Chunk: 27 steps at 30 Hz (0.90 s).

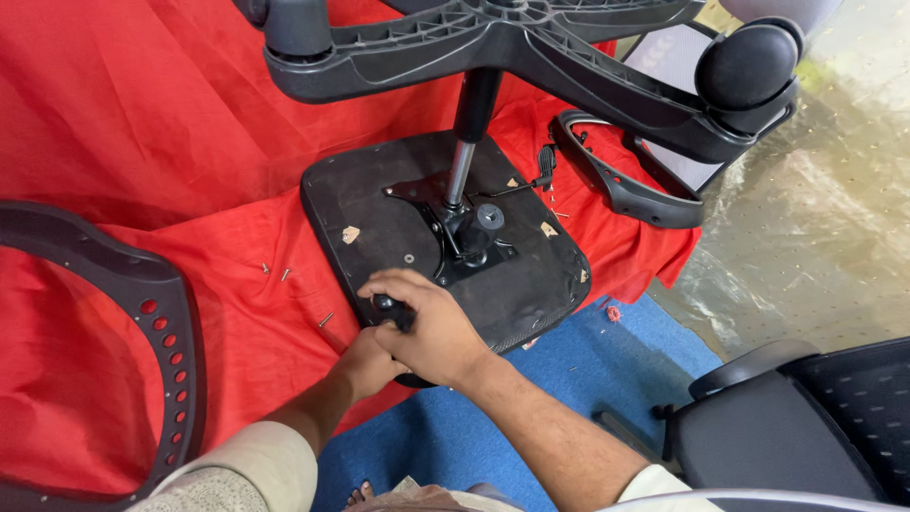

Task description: The person uses a screwdriver to tighten screws into the underside of an overturned office chair seat. They systematically work through multiple screw holes, securing the seat to the central gas lift mechanism.

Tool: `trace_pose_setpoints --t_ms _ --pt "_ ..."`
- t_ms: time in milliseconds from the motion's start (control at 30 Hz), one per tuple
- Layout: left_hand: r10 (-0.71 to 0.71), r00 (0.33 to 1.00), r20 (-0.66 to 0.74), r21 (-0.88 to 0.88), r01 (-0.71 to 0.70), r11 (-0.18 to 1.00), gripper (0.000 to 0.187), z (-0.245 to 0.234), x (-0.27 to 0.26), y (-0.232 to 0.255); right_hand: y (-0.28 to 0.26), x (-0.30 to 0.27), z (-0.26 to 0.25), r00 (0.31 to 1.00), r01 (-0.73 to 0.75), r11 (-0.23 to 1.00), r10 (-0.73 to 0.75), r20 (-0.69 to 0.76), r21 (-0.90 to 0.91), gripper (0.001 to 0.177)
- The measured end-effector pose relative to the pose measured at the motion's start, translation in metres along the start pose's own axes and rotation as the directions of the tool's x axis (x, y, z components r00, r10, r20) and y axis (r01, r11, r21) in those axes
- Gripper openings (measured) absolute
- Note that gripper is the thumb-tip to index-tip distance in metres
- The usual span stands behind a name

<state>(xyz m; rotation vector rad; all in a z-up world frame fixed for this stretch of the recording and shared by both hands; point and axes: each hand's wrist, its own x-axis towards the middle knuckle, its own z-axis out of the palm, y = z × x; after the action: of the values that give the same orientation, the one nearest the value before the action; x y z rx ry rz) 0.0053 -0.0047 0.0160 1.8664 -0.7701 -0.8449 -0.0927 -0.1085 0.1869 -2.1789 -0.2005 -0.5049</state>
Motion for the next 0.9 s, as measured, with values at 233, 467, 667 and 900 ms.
trace_pose_setpoints --t_ms 233,467,667,900 --pt "0.093 0.995 -0.038 0.183 -0.084 0.979 0.065 0.001 -0.004 0.002 -0.002 0.002 0.001 0.992 -0.120 0.987 0.124 0.026 -0.107 0.031" --pt "0.102 0.993 -0.066 0.193 -0.087 0.977 0.044 0.008 0.001 -0.004 -0.002 0.001 0.000 0.993 -0.094 0.996 0.094 0.069 -0.002 0.042" --pt "0.060 0.997 -0.053 0.061 -0.056 0.997 0.029 0.003 0.002 -0.001 -0.001 -0.003 0.004 0.998 -0.060 0.998 0.060 0.026 -0.014 0.044" --pt "-0.005 0.999 0.042 0.057 0.002 0.998 0.015 0.006 0.004 -0.007 0.001 0.001 -0.001 0.987 -0.154 0.974 0.158 0.010 -0.167 0.033"
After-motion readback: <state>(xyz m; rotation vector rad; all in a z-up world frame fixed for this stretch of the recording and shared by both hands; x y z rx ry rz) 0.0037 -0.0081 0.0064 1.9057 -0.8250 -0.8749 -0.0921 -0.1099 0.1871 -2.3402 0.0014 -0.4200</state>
